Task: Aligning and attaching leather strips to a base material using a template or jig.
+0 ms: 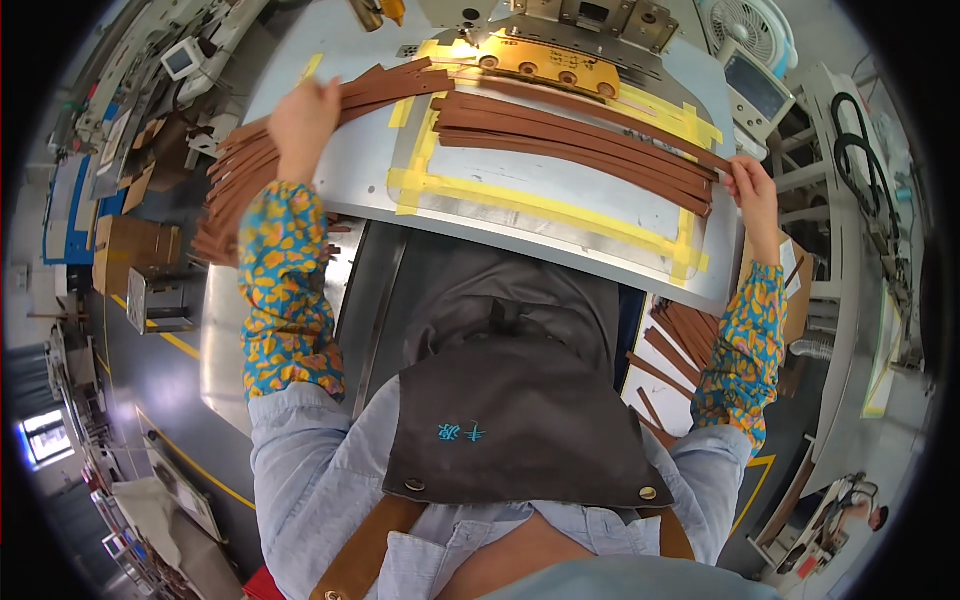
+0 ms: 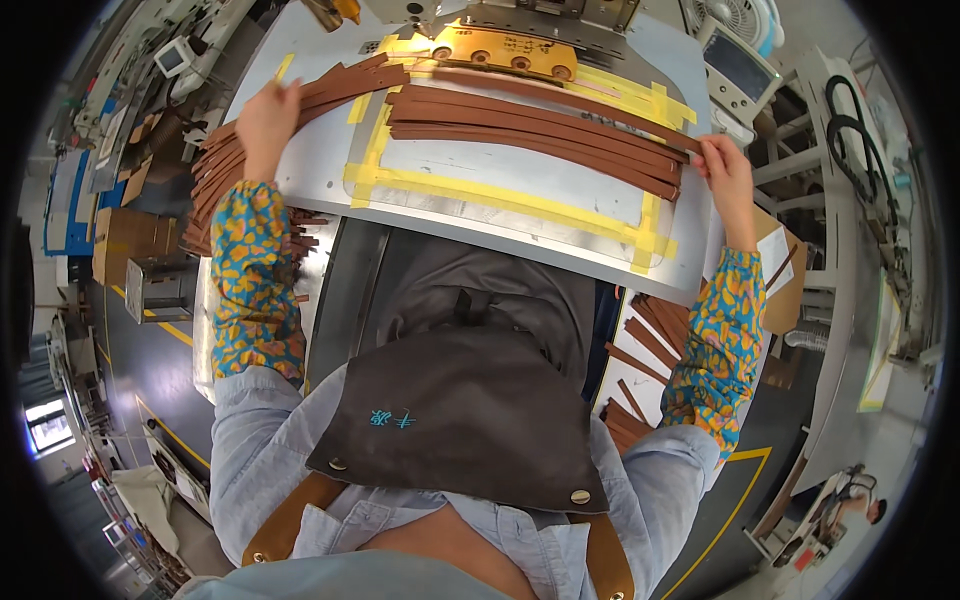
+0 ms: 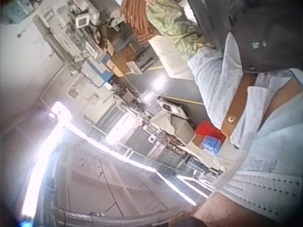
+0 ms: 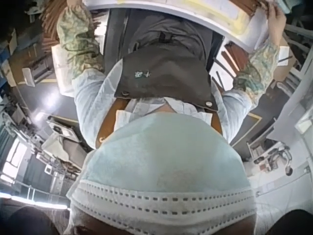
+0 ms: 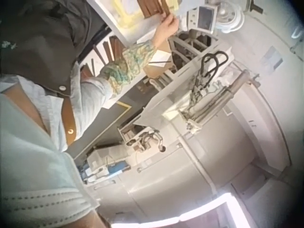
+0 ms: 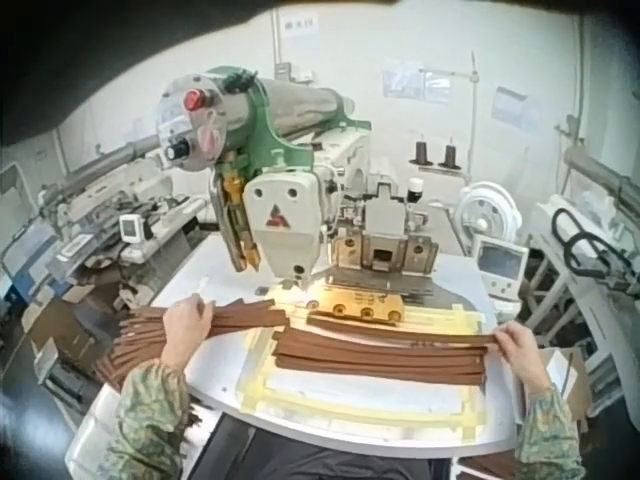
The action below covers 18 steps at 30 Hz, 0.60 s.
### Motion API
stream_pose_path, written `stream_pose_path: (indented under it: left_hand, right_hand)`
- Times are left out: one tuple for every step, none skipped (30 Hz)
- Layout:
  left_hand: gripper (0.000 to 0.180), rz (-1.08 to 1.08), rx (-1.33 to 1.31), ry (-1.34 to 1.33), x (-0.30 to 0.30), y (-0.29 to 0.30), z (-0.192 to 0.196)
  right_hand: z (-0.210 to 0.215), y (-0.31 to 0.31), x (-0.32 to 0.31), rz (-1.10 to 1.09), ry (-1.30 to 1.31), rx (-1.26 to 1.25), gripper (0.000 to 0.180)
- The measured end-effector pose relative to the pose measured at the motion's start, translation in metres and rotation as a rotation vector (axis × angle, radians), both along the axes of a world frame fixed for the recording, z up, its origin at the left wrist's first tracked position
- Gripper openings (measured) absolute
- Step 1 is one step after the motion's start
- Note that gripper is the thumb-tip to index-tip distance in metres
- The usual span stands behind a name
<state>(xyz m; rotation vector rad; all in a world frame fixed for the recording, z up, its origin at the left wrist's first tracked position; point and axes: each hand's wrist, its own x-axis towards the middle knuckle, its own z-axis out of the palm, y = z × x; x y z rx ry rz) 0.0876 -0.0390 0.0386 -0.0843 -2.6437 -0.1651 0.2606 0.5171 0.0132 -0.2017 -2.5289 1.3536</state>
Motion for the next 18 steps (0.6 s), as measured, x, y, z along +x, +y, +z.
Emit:
stream_pose_path:
  left_hand:
    - [0.029,-0.164,0.023,0.062,0.001,0.010,0.001]
    - [0.025,-0.412,0.082,0.170,-0.004,0.020,-0.003]
    - [0.022,-0.659,0.138,0.277,-0.013,0.031,-0.012]
    - [0.019,-0.754,0.114,0.319,-0.019,0.045,-0.018]
    - [0.017,-0.855,0.093,0.362,-0.022,0.061,-0.023]
    - [0.017,-0.849,0.096,0.362,-0.022,0.071,-0.029]
    - [0.017,-0.859,0.121,0.253,-0.020,0.079,-0.034]
    - [0.016,-0.874,0.147,0.145,-0.020,0.084,-0.036]
    - [0.016,-0.872,0.150,0.145,-0.019,0.084,-0.036]
    - [0.016,-0.831,0.167,0.125,-0.019,0.084,-0.036]
    - [0.015,-0.795,0.186,0.103,-0.018,0.086,-0.037]
    - [0.015,-0.798,0.189,0.102,-0.018,0.088,-0.038]
    - [0.014,-0.817,0.182,0.116,-0.018,0.088,-0.038]
    - [0.013,-0.832,0.170,0.131,-0.018,0.087,-0.038]
    - [0.013,-0.831,0.168,0.130,-0.018,0.087,-0.038]
    - [0.014,-0.824,0.149,0.132,-0.017,0.088,-0.038]
    - [0.016,-0.815,0.129,0.133,-0.016,0.088,-0.039]
    - [0.016,-0.813,0.127,0.130,-0.016,0.088,-0.039]
  right_hand:
    - [0.002,0.006,0.000,-0.068,-0.102,-0.092,0.015]
    - [-0.003,0.014,-0.002,-0.075,-0.092,-0.134,0.016]
    - [-0.003,0.018,-0.005,-0.062,-0.090,-0.132,0.016]
    - [-0.003,0.020,-0.006,-0.077,-0.126,-0.134,0.016]
    - [-0.002,0.022,-0.006,-0.100,-0.161,-0.133,0.017]
    - [0.000,0.022,-0.007,-0.095,-0.166,-0.157,0.018]
    - [0.002,0.021,-0.010,-0.088,-0.167,-0.153,0.018]
    - [0.005,0.019,-0.013,-0.085,-0.176,-0.143,0.018]
    - [0.006,0.015,-0.017,-0.080,-0.185,-0.133,0.018]
    - [0.007,0.011,-0.023,-0.077,-0.186,-0.130,0.018]
    - [0.008,0.008,-0.029,-0.038,-0.164,-0.142,0.019]
    - [0.008,0.004,-0.034,0.000,-0.143,-0.154,0.019]
    - [0.009,0.001,-0.038,-0.003,-0.145,-0.152,0.019]
    - [0.010,-0.004,-0.044,0.008,-0.150,-0.153,0.019]
    - [0.011,-0.008,-0.048,0.019,-0.155,-0.153,0.019]
    - [0.012,-0.009,-0.051,0.020,-0.156,-0.155,0.019]
    - [0.013,-0.010,-0.054,0.029,-0.153,-0.157,0.019]
    - [0.013,-0.012,-0.056,0.038,-0.150,-0.159,0.019]
